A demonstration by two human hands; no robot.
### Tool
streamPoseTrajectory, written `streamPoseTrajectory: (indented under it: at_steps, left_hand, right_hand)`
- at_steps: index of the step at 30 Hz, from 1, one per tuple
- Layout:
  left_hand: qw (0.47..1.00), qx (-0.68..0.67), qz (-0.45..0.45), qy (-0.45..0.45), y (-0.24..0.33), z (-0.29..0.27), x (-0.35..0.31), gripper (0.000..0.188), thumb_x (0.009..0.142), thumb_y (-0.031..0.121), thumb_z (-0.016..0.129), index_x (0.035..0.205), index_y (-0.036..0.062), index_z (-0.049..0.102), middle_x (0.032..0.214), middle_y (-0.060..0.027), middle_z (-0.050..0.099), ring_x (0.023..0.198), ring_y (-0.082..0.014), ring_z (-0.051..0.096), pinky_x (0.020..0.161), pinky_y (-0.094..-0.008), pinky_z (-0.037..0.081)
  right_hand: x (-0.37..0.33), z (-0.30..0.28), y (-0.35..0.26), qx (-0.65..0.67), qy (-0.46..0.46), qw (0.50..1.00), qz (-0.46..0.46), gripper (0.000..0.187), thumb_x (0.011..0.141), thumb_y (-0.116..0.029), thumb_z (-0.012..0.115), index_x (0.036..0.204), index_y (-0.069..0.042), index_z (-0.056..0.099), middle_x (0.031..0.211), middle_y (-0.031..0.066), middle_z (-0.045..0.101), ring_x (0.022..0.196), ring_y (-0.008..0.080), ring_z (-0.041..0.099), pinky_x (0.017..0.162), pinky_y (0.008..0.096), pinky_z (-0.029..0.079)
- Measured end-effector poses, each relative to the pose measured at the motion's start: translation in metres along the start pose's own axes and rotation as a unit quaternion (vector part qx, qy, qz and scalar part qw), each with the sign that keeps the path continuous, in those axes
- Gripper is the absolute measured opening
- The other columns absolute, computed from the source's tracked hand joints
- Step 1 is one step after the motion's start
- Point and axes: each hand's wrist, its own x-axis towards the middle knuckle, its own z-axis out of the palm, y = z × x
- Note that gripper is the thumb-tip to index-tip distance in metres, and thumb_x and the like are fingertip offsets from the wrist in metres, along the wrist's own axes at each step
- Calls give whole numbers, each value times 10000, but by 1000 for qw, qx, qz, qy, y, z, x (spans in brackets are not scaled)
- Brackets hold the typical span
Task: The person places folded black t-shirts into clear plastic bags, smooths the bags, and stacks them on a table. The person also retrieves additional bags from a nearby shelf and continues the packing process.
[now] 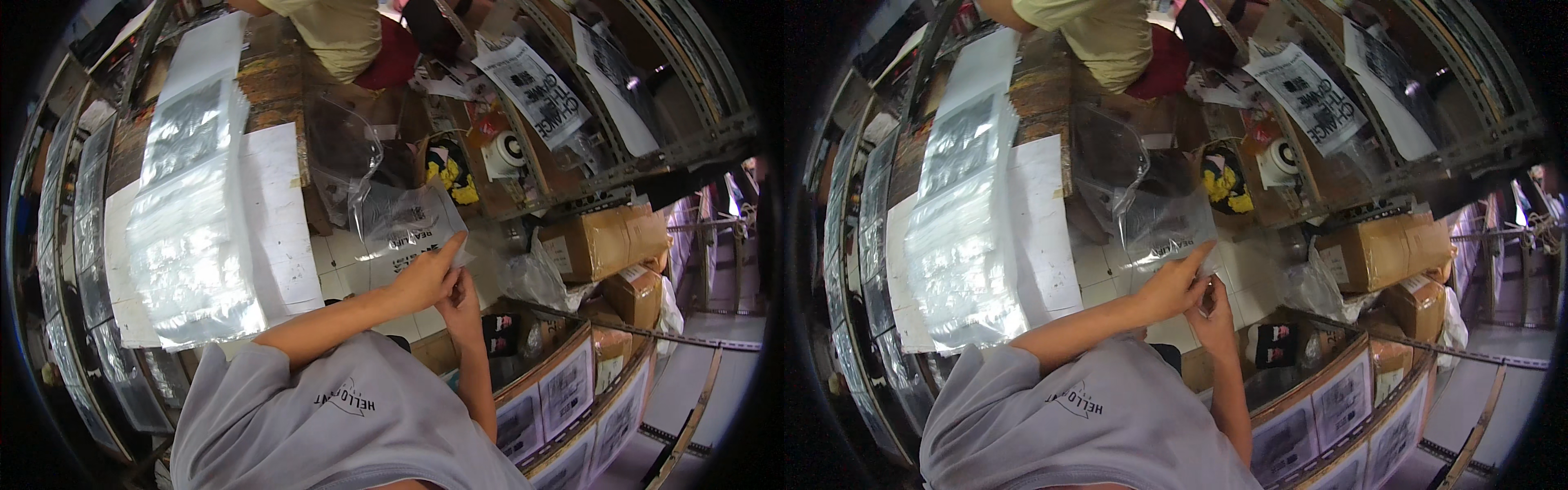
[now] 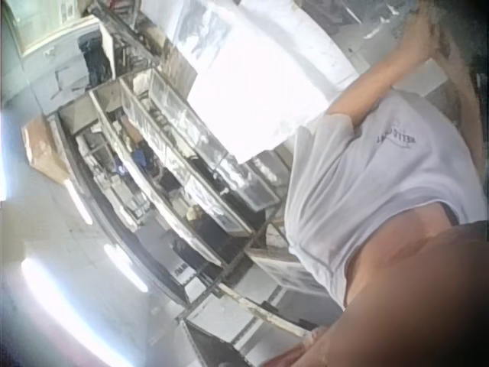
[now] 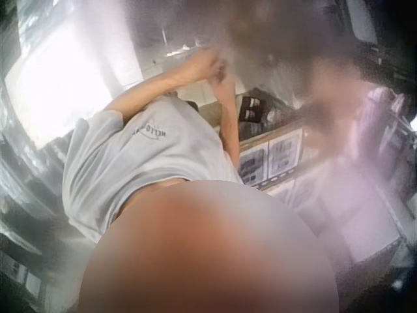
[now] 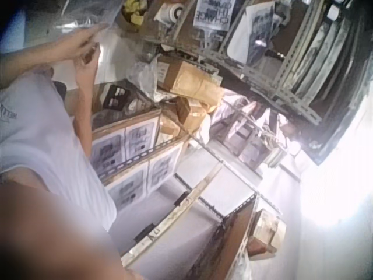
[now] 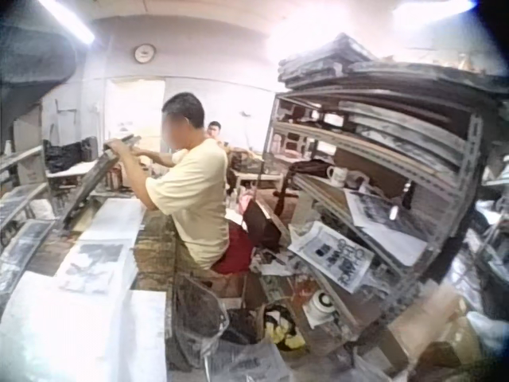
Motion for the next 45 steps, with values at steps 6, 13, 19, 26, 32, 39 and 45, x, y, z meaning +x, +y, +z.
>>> streamPoseTrajectory:
  at_steps: [6, 13, 19, 26, 32, 39, 45]
  left_hand:
    - [998, -51, 41, -9, 7, 27, 18, 679, 888, 43, 569, 1477, 60, 232, 753, -193, 628, 637, -339, 654, 604, -418, 496]
    - [993, -105, 39, -44, 29, 38, 36, 676, 894, 62, 583, 1474, 60, 236, 731, -170, 621, 594, -294, 645, 557, -392, 474]
    - [984, -154, -14, -94, 32, 49, 45, 583, 908, 68, 579, 1420, 67, 300, 727, -158, 625, 614, -260, 683, 549, -366, 498]
    - [973, -186, -40, -133, 44, 54, 50, 560, 921, 71, 571, 1410, 68, 298, 839, -165, 645, 687, -234, 707, 578, -330, 527]
    - [951, -280, -42, -126, 65, 44, 52, 651, 931, 70, 549, 1479, 68, 197, 1040, -181, 622, 785, -243, 710, 643, -334, 547]
    - [919, -386, 39, 77, 13, 17, 54, 475, 959, 83, 497, 1408, 39, 348, 1003, -117, 603, 662, -125, 592, 649, -258, 521]
    - [841, -465, -244, 126, -92, 35, 62, 316, 961, 313, 505, 1147, 62, 551, 911, -38, 603, 816, -149, 563, 748, -295, 440]
  right_hand:
    - [-21, -12, -8, 3, 108, 994, 7, 560, 840, -33, 679, 1332, 45, 423, 1081, 75, 578, 1034, 148, 554, 893, 271, 446]
    - [-48, -52, -26, 6, 116, 992, 57, 593, 818, -92, 698, 1339, 44, 451, 1180, 73, 572, 1049, 141, 538, 898, 277, 432]
    - [-61, -79, -49, -42, 93, 989, 107, 620, 795, -146, 732, 1333, 33, 479, 1160, 63, 576, 1019, 141, 544, 895, 289, 437]
    - [-74, -107, -59, -63, 122, 978, 154, 286, 839, -86, 692, 1107, -13, 624, 858, -56, 598, 736, 37, 514, 672, 204, 410]
    - [-75, -116, -109, -276, 179, 943, 57, 98, 888, -114, 648, 902, -19, 629, 774, -46, 558, 720, 76, 486, 651, 239, 394]
    - [-96, -148, -173, -279, 233, 932, -10, 90, 933, -95, 594, 988, -23, 592, 922, -7, 561, 854, 104, 516, 762, 266, 425]
    - [-121, -171, -232, -256, 286, 920, -82, 152, 944, -71, 566, 1084, -12, 562, 935, 14, 587, 850, 117, 579, 785, 278, 479]
